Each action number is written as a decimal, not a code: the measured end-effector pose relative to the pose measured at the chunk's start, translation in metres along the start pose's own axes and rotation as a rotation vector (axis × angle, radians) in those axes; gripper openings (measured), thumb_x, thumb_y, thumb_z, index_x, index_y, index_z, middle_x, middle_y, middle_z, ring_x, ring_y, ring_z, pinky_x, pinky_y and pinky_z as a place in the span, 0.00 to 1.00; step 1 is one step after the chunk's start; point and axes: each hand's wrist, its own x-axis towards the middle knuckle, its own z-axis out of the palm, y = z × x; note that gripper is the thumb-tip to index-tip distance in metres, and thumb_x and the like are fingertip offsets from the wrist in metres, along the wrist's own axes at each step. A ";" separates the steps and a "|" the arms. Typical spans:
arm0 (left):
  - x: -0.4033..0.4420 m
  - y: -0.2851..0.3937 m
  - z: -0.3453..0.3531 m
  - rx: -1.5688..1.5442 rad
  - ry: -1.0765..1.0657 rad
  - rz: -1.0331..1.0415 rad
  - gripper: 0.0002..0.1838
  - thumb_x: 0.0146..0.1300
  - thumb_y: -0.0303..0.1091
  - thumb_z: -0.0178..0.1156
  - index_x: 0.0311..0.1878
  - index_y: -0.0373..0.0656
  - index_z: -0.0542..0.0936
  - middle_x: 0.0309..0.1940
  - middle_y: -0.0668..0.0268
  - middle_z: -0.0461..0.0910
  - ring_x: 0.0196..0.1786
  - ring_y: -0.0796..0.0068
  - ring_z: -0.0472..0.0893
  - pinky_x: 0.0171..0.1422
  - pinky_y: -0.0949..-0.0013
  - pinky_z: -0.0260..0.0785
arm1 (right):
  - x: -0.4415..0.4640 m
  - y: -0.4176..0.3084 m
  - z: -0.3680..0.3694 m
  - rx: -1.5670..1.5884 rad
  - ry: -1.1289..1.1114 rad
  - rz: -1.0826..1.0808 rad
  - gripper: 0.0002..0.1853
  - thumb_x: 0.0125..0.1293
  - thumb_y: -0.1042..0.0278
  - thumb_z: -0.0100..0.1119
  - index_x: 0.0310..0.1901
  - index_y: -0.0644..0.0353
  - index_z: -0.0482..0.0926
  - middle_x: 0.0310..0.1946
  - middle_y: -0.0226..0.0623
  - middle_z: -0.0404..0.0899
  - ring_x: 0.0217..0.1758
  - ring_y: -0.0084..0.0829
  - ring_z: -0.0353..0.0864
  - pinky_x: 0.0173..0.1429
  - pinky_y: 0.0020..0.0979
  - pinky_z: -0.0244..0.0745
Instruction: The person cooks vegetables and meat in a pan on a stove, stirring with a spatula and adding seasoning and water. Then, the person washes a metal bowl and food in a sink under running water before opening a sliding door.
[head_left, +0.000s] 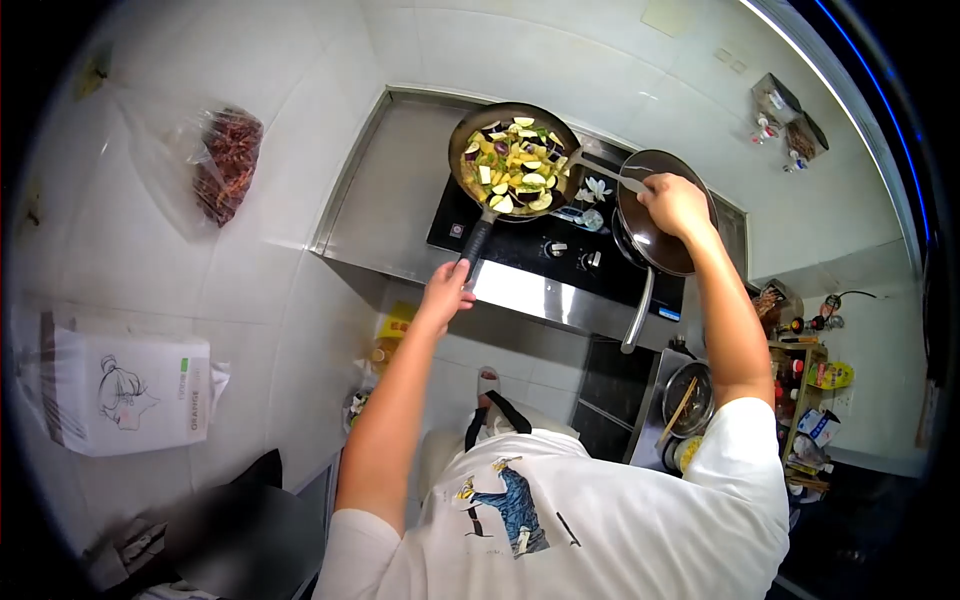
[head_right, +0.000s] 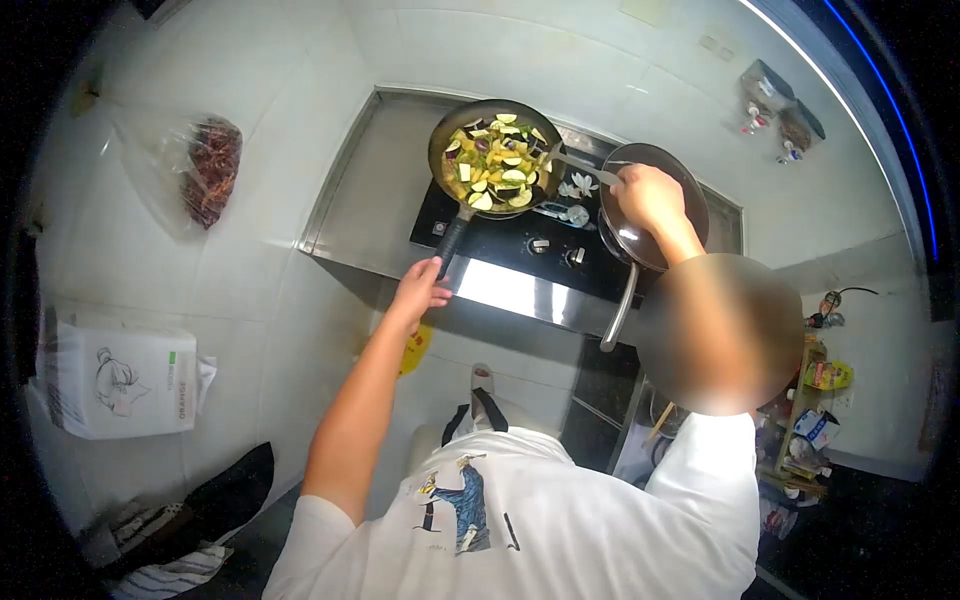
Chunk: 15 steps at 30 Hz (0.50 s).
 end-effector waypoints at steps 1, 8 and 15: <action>0.005 -0.001 0.001 0.004 0.003 -0.001 0.24 0.66 0.51 0.52 0.54 0.41 0.69 0.37 0.63 0.76 0.29 0.77 0.77 0.31 0.74 0.72 | -0.003 -0.002 -0.004 0.068 -0.037 0.035 0.15 0.60 0.57 0.56 0.45 0.54 0.81 0.41 0.42 0.81 0.48 0.41 0.79 0.52 0.38 0.72; 0.002 0.000 0.006 -0.051 0.017 -0.083 0.22 0.69 0.50 0.48 0.52 0.39 0.70 0.34 0.63 0.77 0.25 0.78 0.74 0.29 0.74 0.71 | 0.018 -0.034 0.136 0.547 0.160 0.170 0.18 0.60 0.51 0.54 0.40 0.57 0.80 0.38 0.46 0.81 0.45 0.46 0.79 0.48 0.41 0.72; -0.043 -0.105 -0.062 0.155 0.010 -0.227 0.23 0.67 0.54 0.48 0.45 0.40 0.74 0.27 0.65 0.77 0.22 0.76 0.74 0.23 0.72 0.68 | -0.029 -0.062 0.218 0.812 0.111 0.369 0.23 0.58 0.48 0.57 0.46 0.60 0.78 0.40 0.49 0.80 0.46 0.44 0.79 0.51 0.39 0.71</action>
